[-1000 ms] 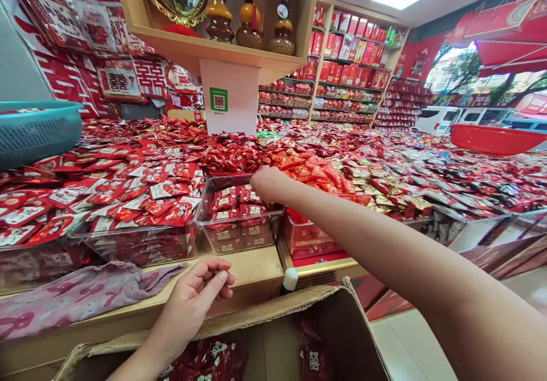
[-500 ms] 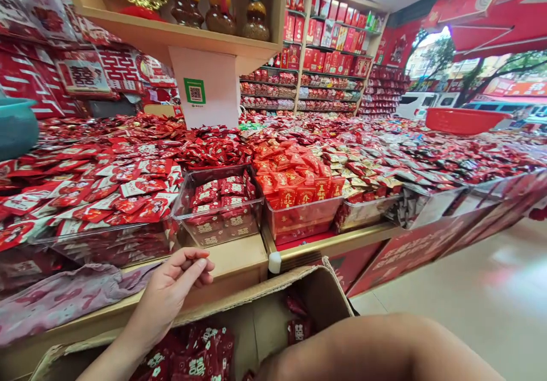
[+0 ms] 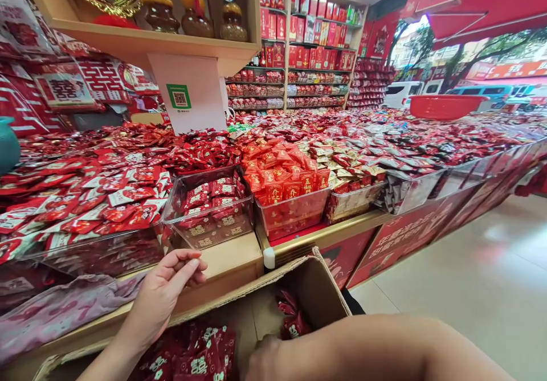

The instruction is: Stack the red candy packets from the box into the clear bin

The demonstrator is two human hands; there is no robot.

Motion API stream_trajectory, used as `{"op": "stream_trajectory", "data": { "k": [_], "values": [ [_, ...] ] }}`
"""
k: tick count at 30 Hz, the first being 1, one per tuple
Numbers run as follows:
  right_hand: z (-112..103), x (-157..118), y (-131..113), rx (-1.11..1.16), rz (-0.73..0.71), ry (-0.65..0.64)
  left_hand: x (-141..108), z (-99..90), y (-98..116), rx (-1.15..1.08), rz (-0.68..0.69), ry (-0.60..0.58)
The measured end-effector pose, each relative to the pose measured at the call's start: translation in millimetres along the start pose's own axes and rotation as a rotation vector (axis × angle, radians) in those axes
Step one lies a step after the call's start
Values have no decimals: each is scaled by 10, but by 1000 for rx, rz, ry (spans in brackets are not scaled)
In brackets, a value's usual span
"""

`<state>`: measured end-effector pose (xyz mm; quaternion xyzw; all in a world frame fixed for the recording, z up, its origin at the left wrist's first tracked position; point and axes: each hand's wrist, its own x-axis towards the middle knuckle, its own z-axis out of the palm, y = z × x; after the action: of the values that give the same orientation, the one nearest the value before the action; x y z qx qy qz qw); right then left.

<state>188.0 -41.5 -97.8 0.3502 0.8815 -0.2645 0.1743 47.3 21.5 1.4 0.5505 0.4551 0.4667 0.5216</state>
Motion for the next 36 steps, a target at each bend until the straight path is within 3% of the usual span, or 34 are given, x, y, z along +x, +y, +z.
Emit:
{"op": "stream_trajectory", "data": {
  "k": [2,3,5,8,10,13,17,20,23,25,30,32,36],
  "values": [
    [-258,-144,-42,-212,-84,-105,-5,-8,4,-21,8,7],
    [-420,-255,-70,-208,-138,-31,-7,-13,10,-44,12,6],
    [-766,-482,-98,23,-225,264,-14,-25,35,-124,-4,-23],
    [-1177,-663,-31,481,-192,569,-38,-42,82,-296,-87,-98],
    [-1303,-624,54,627,-132,740,-58,-44,99,-340,-111,-107],
    [-1296,-419,129,735,-93,961,-72,-20,84,-152,-42,-55],
    [-1171,-171,69,910,-68,1095,-58,39,33,75,1,9],
    [-1122,-112,1,892,2,1187,-60,75,29,94,-73,61],
    [-1099,-110,-19,868,36,1245,-89,100,62,151,-57,104],
    [-1081,-113,-18,952,2,1238,-113,108,86,188,-23,139],
    [-1050,-119,-21,1250,-219,1025,-120,74,82,149,-40,157],
    [-1050,-119,-11,1250,-191,1029,-107,63,69,102,-87,138],
    [-1044,-99,27,1197,-104,1102,-101,79,61,101,-136,219]
  ]
}}
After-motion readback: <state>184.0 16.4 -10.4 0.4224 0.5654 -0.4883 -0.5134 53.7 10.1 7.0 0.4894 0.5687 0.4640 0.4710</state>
